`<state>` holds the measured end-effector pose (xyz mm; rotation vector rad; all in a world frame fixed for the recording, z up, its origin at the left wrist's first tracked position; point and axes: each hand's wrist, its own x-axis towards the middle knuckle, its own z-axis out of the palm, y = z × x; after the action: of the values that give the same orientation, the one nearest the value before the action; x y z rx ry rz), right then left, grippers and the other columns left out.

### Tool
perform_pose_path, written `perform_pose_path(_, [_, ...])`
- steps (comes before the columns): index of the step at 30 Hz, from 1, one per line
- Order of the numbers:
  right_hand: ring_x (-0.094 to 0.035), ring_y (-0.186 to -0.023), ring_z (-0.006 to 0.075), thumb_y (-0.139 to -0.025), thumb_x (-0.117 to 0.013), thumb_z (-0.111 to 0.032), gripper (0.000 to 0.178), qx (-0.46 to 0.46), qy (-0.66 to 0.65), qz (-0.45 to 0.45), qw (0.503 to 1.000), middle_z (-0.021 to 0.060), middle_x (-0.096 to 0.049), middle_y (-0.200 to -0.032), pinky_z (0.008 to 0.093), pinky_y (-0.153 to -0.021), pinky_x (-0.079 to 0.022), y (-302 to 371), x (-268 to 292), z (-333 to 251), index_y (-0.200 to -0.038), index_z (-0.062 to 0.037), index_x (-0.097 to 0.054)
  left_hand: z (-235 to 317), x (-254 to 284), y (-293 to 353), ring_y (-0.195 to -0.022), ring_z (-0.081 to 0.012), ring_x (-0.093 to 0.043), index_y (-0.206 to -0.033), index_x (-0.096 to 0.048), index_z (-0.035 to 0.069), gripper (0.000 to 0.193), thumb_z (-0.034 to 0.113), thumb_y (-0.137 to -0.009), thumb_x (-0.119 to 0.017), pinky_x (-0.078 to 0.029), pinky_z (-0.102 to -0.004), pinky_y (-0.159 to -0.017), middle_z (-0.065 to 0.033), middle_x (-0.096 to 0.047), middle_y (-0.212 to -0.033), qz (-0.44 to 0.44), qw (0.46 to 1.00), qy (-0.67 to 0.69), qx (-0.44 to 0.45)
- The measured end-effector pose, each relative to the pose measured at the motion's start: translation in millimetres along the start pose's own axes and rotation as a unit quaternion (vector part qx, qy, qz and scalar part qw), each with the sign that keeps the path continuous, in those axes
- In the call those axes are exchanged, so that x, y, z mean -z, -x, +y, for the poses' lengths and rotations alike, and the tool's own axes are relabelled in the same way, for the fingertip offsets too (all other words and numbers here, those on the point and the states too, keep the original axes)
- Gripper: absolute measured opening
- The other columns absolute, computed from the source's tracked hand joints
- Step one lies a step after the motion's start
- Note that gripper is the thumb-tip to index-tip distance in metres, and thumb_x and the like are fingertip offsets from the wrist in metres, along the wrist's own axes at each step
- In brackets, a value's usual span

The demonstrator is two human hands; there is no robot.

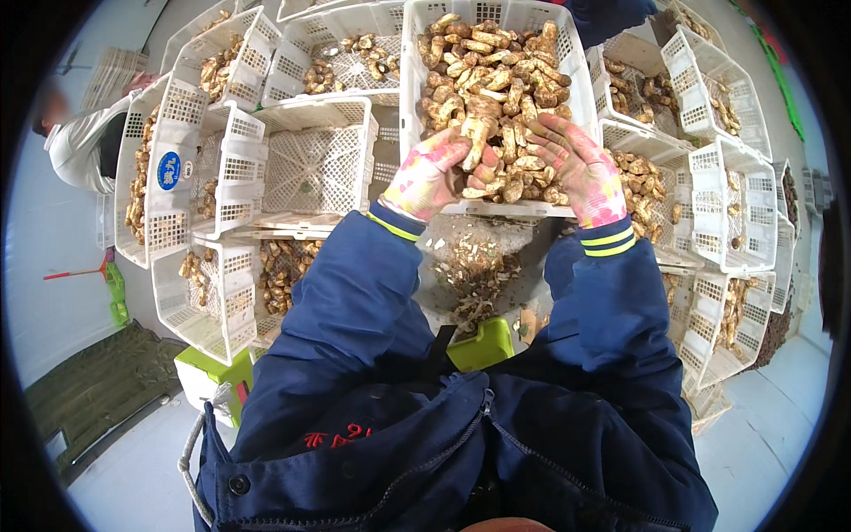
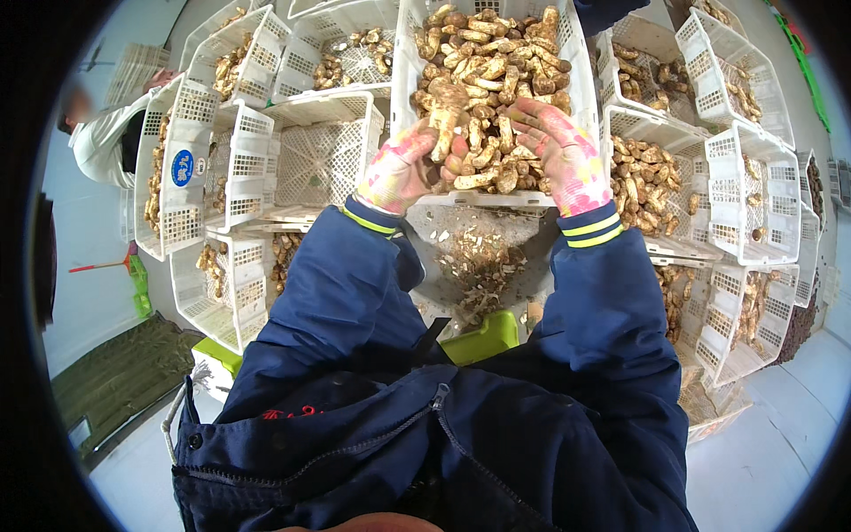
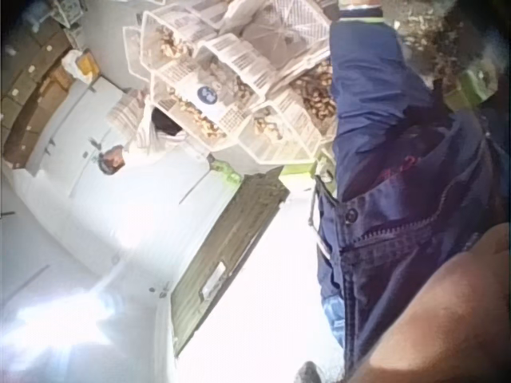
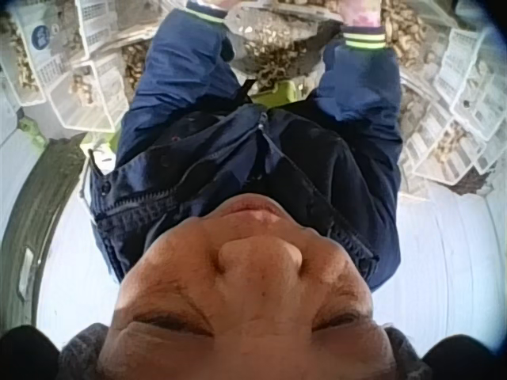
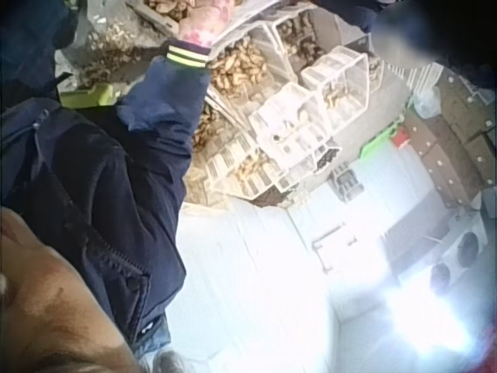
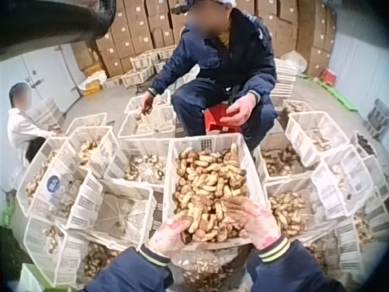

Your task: The person sorts matsutake mushrooms from a white plastic crate, picking them up one by one, removing dirt or debris, and placing them into another crate. The person wears pink gloves and a blue jacket while working in a room filled with crates of mushrooms.

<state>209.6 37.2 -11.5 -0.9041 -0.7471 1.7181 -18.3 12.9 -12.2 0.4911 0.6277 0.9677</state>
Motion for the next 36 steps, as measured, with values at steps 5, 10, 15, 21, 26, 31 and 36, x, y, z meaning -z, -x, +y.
perform_pose_path(5, [-0.054,-0.112,0.0266,-0.096,-0.043,-0.022,0.041,0.045,0.018,0.008,0.999,0.0195,-0.054,-0.122,0.035,-0.097,-0.04,4.3,6.8,-23.4,-0.123,0.008,-0.048,21.8,25.5,-7.8,-0.084,-0.0186,-0.06,-0.126,-0.045,-0.001,0.04,0.013,-0.09,-0.054,-0.049,-0.0284,-0.073,-0.0125,-0.06,-0.103,0.086,0.982,-0.139,-0.092])
perform_pose_path(10, [-0.053,-0.114,0.0255,-0.094,-0.047,-0.022,0.044,0.072,0.049,0.023,0.996,0.0197,-0.053,-0.123,0.0335,-0.097,-0.04,12.4,15.6,-44.1,-0.124,0.0098,-0.046,60.5,106.8,-35.6,-0.077,-0.0213,-0.062,-0.113,-0.054,-0.002,0.029,0.015,-0.09,-0.056,-0.05,-0.0294,-0.064,-0.0126,-0.063,-0.094,0.298,0.919,-0.225,-0.131])
perform_pose_path(15, [-0.051,-0.117,0.0252,-0.095,-0.043,-0.021,0.043,0.063,0.069,0.009,0.996,0.0185,-0.051,-0.127,0.0331,-0.098,-0.039,11.9,32.3,-41.5,-0.126,0.009,-0.045,63.8,207.5,-66.3,-0.06,-0.0203,-0.06,-0.103,-0.061,0.001,0.025,0.021,-0.086,-0.063,-0.048,-0.0289,-0.051,-0.0128,-0.065,-0.078,0.417,0.894,-0.164,0.019])
perform_pose_path(21, [-0.054,-0.112,0.0237,-0.095,-0.045,-0.024,0.042,0.072,0.084,0.026,0.993,0.0184,-0.055,-0.122,0.0341,-0.097,-0.04,8.6,36.9,-42.0,-0.121,0.0087,-0.05,62.1,219.0,-84.5,-0.104,-0.033,-0.055,-0.132,-0.035,0.003,0.044,0.011,-0.092,-0.051,-0.049,-0.0441,-0.083,-0.0173,-0.05,-0.125,0.352,0.906,-0.152,-0.18])
perform_pose_path(26, [-0.058,-0.104,0.0196,-0.095,-0.047,-0.022,0.034,0.089,0.155,0.097,0.979,0.0115,-0.061,-0.114,0.0303,-0.09,-0.044,-3.0,46.3,-34.1,-0.117,0.0019,-0.057,76.6,152.6,-54.6,-0.084,-0.0212,-0.063,-0.13,-0.039,-0.001,0.044,0.006,-0.09,-0.054,-0.051,-0.0294,-0.073,-0.02,-0.059,-0.109,0.29,0.924,-0.169,-0.185])
perform_pose_path(31, [-0.061,-0.099,0.0234,-0.087,-0.054,-0.02,0.027,0.056,0.551,0.099,0.827,0.0108,-0.066,-0.106,0.032,-0.088,-0.045,-10.8,58.5,-21.0,-0.111,-0.0106,-0.064,44.4,24.8,-14.1,-0.076,-0.0172,-0.059,-0.116,-0.051,-0.006,0.029,0.001,-0.088,-0.048,-0.048,-0.026,-0.069,-0.0139,-0.06,-0.088,0.199,0.928,-0.238,-0.205])
perform_pose_path(36, [-0.062,-0.096,0.026,-0.086,-0.052,-0.014,0.028,0.02,0.644,0.068,0.762,0.0154,-0.065,-0.102,0.0331,-0.086,-0.046,-22.3,80.3,24.1,-0.111,-0.009,-0.063,-0.3,-11.5,15.0,-0.077,-0.0157,-0.06,-0.108,-0.056,-0.004,0.04,0.031,-0.098,-0.039,-0.049,-0.0275,-0.073,-0.0094,-0.061,-0.083,0.147,0.952,-0.246,-0.105])
